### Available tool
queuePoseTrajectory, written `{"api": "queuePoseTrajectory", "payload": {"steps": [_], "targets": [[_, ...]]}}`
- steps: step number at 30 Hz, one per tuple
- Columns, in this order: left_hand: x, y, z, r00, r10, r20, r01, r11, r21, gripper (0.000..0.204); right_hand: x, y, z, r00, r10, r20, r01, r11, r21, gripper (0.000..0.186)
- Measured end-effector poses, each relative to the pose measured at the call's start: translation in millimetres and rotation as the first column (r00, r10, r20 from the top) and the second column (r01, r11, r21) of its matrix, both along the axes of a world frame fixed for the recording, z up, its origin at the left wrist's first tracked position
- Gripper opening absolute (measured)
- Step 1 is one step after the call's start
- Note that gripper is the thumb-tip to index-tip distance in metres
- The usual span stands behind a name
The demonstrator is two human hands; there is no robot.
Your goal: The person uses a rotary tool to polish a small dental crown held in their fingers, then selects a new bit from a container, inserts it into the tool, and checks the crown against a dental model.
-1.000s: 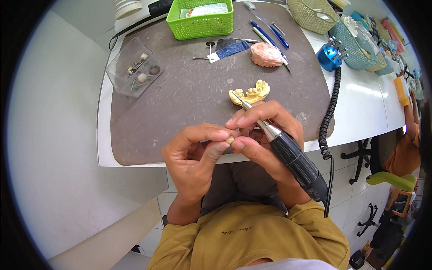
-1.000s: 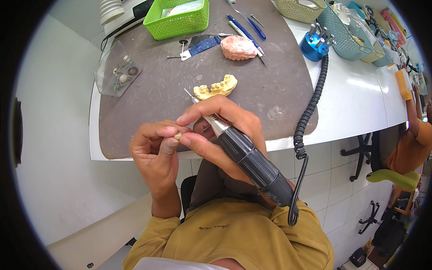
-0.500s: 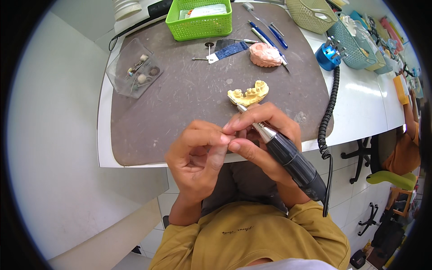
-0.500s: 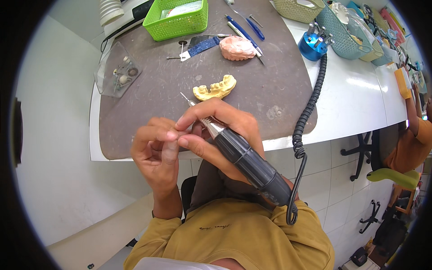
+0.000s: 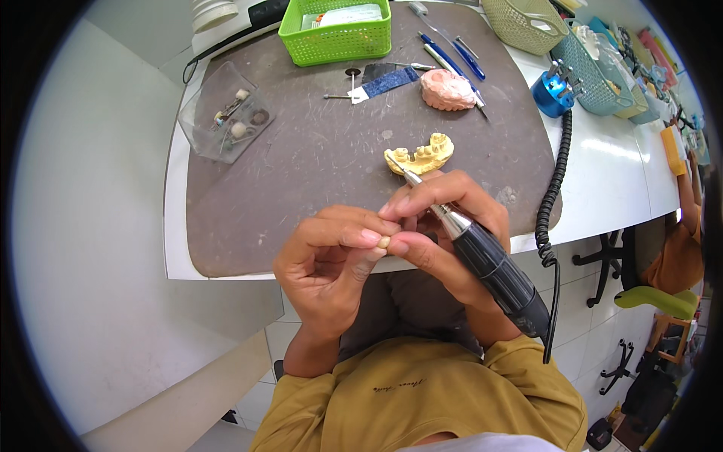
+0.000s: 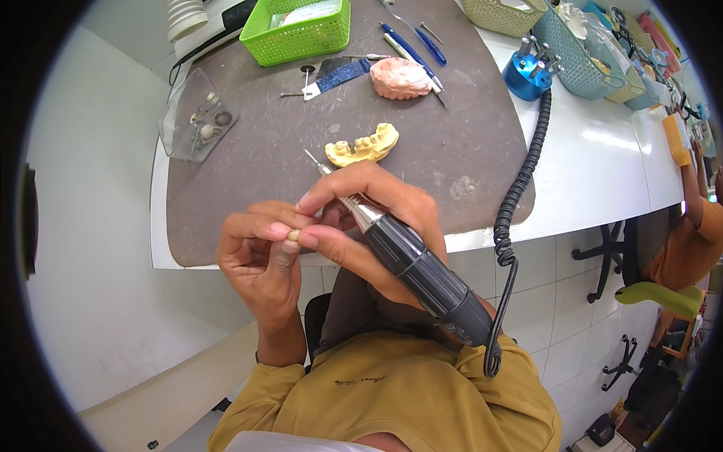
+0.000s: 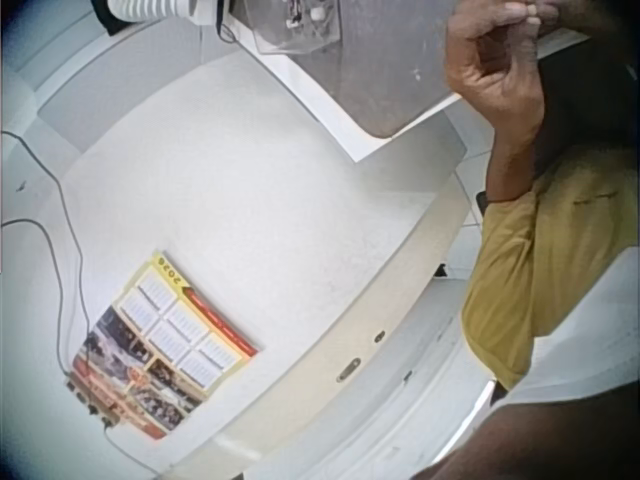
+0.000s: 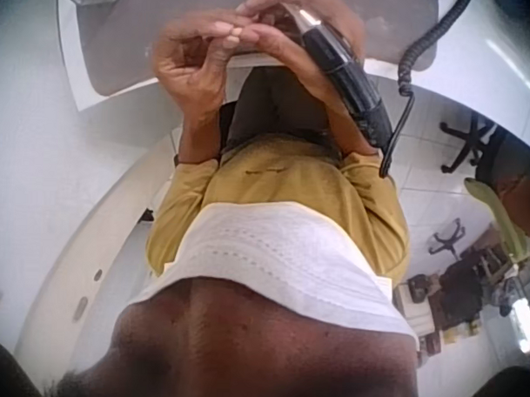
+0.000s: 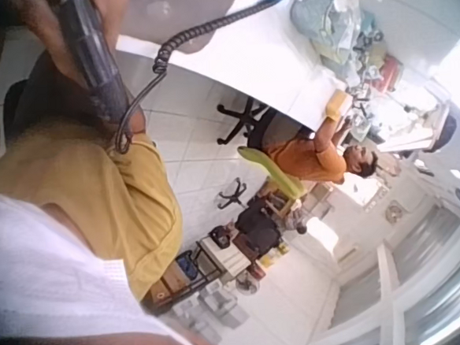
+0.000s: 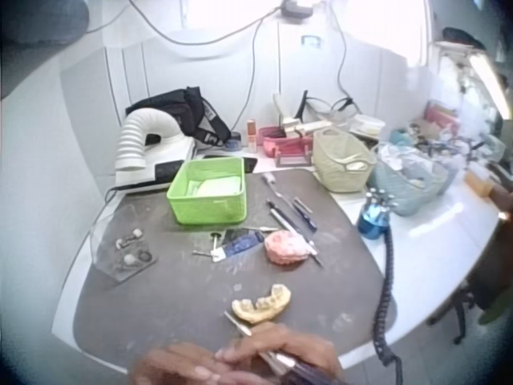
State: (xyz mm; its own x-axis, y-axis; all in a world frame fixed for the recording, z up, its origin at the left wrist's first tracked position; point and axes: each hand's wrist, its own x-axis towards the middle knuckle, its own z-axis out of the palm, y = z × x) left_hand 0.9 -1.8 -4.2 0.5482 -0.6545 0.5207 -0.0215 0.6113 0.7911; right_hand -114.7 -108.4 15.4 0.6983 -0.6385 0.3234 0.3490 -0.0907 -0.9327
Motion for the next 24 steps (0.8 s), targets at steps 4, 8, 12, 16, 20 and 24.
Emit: {"api": "queuePoseTrajectory", "payload": {"steps": [4, 8, 12, 16, 20, 24], "targets": [[-0.9, -0.6, 2.4, 1.000, -0.005, -0.027, 0.005, 1.000, 0.005, 0.016, -2.9, -2.7, 1.9, 0.998, 0.046, -0.035, -0.049, 0.997, -0.060, 0.031], [0.9, 2.4, 1.6, 0.989, -0.033, -0.141, 0.033, 0.999, 0.001, 0.017, -1.9, 0.4, -0.5, 0.997, -0.049, 0.054, 0.057, 0.985, -0.160, 0.033], [0.7, 2.6, 7.8, 0.955, -0.067, -0.287, 0.071, 0.998, 0.003, 0.017, -4.2, 4.2, -1.5, 0.963, -0.235, 0.131, 0.266, 0.905, -0.333, 0.030], [3.0, 3.6, 6.0, 0.955, -0.096, -0.281, 0.105, 0.994, 0.017, 0.014, -0.1, 7.8, -4.5, 0.923, -0.262, 0.281, 0.371, 0.801, -0.471, 0.033], [2.9, 3.4, 4.9, 0.957, -0.095, -0.274, 0.105, 0.994, 0.021, 0.013, 5.1, 10.8, -0.4, 0.936, -0.300, 0.185, 0.350, 0.855, -0.384, 0.028], [2.4, 2.7, 3.8, 0.974, -0.089, -0.208, 0.099, 0.994, 0.038, 0.013, 9.3, 0.2, 5.4, 0.985, -0.162, 0.067, 0.174, 0.951, -0.257, 0.029]]}}
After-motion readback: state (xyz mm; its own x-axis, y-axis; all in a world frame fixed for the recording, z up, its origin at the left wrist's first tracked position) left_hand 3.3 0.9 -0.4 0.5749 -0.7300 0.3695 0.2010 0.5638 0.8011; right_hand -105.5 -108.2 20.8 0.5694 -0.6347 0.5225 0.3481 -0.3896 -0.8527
